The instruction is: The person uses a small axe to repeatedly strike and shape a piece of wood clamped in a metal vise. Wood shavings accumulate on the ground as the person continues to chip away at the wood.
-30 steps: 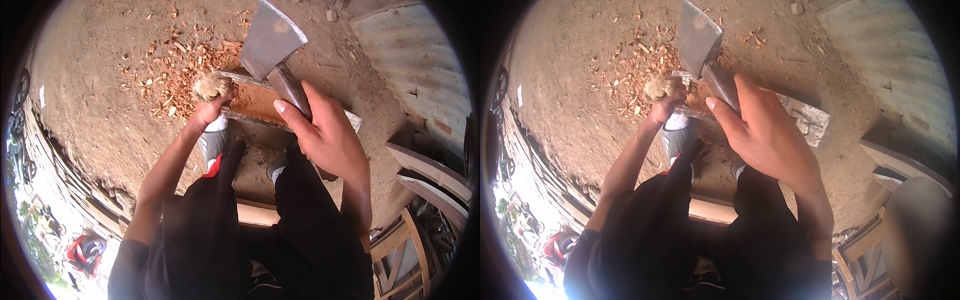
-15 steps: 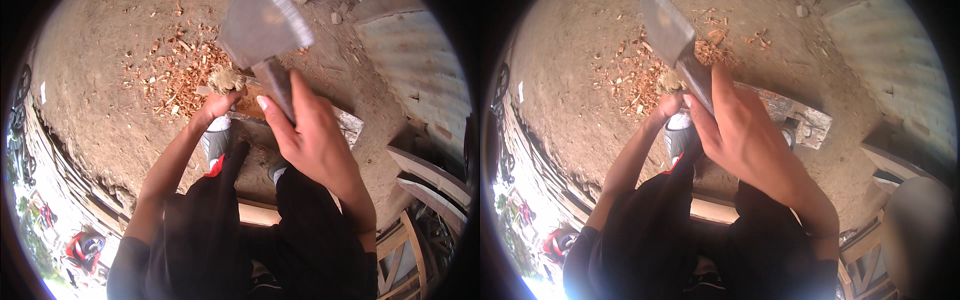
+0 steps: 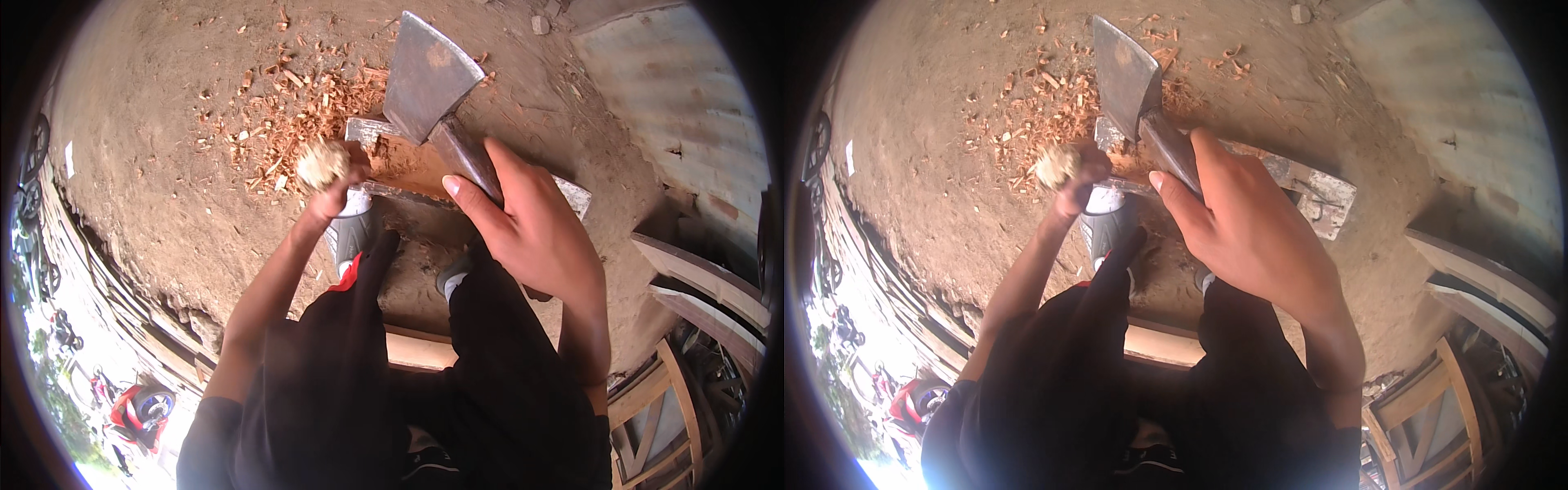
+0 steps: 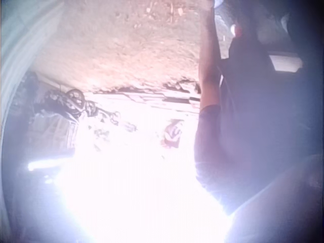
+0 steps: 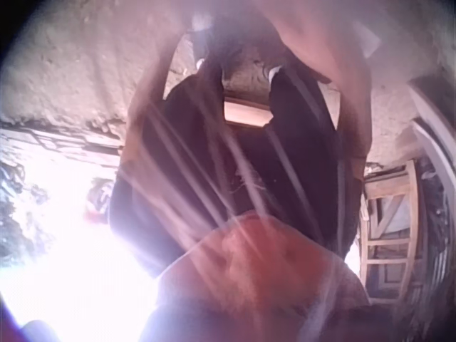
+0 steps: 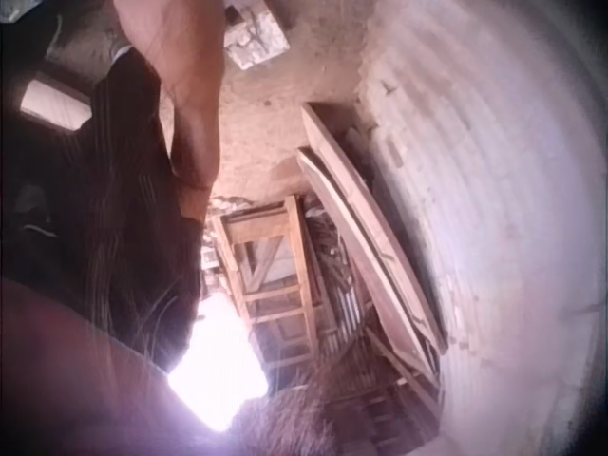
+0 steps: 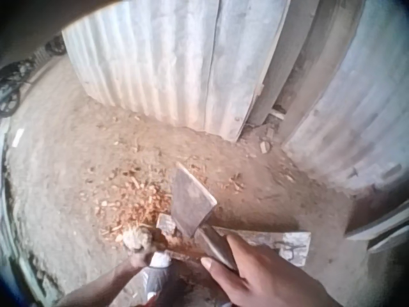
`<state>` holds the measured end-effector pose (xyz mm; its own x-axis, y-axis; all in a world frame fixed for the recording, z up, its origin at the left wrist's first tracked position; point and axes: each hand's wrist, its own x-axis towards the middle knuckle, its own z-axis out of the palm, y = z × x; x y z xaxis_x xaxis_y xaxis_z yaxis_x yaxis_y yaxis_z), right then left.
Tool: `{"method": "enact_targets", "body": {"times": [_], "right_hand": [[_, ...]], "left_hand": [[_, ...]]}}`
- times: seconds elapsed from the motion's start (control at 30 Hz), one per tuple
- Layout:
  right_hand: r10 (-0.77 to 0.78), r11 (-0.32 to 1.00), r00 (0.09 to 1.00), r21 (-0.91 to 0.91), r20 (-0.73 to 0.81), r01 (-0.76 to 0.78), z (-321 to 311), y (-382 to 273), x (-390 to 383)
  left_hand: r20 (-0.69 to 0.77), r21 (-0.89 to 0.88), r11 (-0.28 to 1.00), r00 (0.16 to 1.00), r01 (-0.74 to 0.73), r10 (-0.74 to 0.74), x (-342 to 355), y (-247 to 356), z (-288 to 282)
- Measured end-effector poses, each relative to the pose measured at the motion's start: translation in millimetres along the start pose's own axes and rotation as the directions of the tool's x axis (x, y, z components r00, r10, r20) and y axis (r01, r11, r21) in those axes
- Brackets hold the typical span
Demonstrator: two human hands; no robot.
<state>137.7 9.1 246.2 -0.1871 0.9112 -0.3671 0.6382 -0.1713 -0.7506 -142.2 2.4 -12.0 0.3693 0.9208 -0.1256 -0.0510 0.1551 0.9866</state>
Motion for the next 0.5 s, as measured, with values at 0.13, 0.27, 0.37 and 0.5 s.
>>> {"method": "enact_targets", "body": {"times": [0.13,0.27,0.37,0.5], "right_hand": [[0.005,1.000,1.000,0.010,-0.019,-0.005,-1.6,4.2,-3.3],[-0.026,0.999,0.999,0.038,-0.023,0.027,0.6,8.0,-1.9],[0.013,0.998,1.000,0.063,0.029,-0.015,1.0,6.8,-0.6],[0.051,0.997,0.996,0.054,0.077,-0.055,0.9,5.4,-0.7]], "left_hand": [[0.104,-0.261,0.931,0.966,0.256,-0.236,34.5,30.4,-2.9],[-0.023,-0.059,0.914,0.915,0.402,-0.404,24.0,19.2,18.1],[-0.004,0.024,0.886,0.886,0.464,-0.464,22.1,9.9,15.7],[0.113,0.198,0.827,0.826,0.527,-0.553,29.7,23.9,12.3]]}}
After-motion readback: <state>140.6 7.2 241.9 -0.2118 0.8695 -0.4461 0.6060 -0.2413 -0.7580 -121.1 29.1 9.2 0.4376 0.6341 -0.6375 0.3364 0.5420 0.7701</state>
